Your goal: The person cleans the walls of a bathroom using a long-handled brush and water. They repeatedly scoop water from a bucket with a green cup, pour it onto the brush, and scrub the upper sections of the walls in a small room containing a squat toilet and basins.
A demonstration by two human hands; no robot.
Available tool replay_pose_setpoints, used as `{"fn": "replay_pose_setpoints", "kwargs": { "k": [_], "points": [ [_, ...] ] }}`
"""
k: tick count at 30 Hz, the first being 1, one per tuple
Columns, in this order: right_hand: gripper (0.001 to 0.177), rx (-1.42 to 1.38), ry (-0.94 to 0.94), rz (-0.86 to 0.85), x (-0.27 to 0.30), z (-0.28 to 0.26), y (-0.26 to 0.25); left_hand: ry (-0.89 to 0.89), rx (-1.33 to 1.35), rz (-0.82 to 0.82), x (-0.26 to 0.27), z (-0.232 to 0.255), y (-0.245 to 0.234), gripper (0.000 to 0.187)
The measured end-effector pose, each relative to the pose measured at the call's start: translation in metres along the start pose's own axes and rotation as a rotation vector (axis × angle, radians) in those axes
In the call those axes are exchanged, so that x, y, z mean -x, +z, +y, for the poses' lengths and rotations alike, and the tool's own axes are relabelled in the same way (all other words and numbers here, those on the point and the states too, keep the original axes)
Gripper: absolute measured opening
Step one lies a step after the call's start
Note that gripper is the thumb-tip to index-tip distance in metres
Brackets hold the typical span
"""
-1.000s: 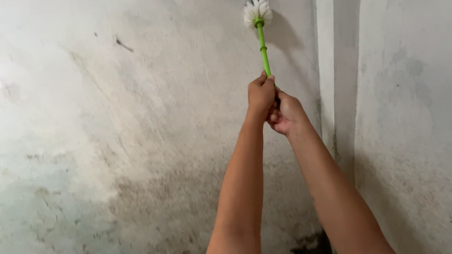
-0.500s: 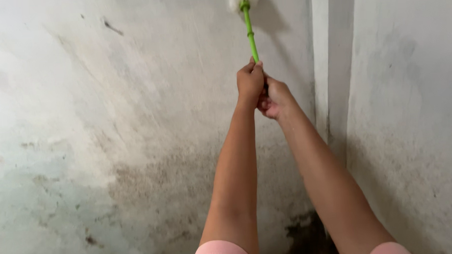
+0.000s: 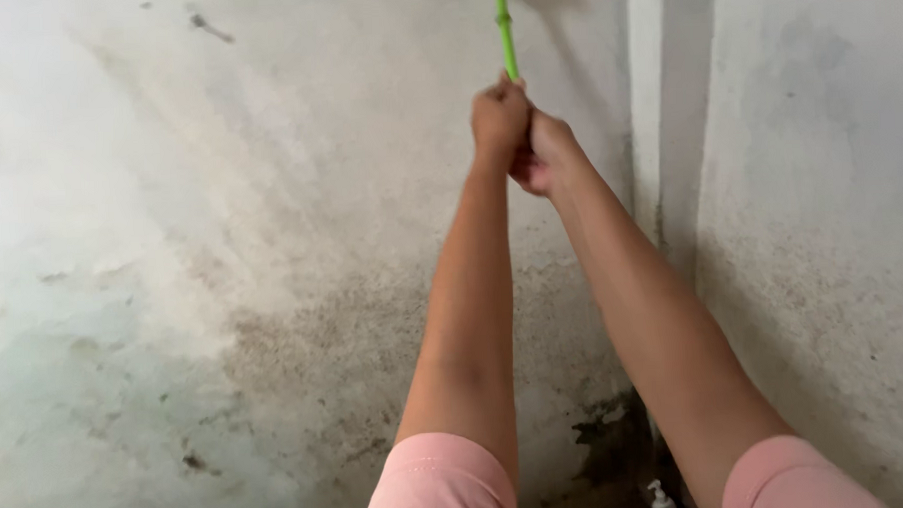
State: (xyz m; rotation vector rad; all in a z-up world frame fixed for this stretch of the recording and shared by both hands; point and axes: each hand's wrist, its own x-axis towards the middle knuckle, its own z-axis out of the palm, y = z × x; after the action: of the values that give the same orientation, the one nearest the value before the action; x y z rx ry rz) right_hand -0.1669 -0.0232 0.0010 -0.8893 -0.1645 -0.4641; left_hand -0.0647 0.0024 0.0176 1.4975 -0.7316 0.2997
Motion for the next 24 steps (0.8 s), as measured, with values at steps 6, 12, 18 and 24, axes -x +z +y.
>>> {"fn": "replay_pose_setpoints", "kwargs": {
  "k": [6, 12, 18, 24],
  "points": [
    [0.031, 0.053, 0.212, 0.289, 0.085, 0.09, -0.04, -0.101, -0.028, 0.036, 0.124, -0.092, -0.019, 0.043],
    [0.029, -0.032, 0.185, 0.178, 0.042, 0.099, -0.068, -0.119, 0.029, 0.015, 0.105, -0.083, -0.021, 0.047],
    [0.036, 0.053, -0.041, 0.022, -0.073, 0.002, -0.066, 0.146, 0.017, 0.039, -0.025, -0.007, 0.031, 0.04],
    [0.038, -0.021, 0.177, 0.252, 0.053, 0.114, -0.129, 0.104, -0.105, 0.054, 0.126, -0.148, 0.044, 0.04]
  ]
}}
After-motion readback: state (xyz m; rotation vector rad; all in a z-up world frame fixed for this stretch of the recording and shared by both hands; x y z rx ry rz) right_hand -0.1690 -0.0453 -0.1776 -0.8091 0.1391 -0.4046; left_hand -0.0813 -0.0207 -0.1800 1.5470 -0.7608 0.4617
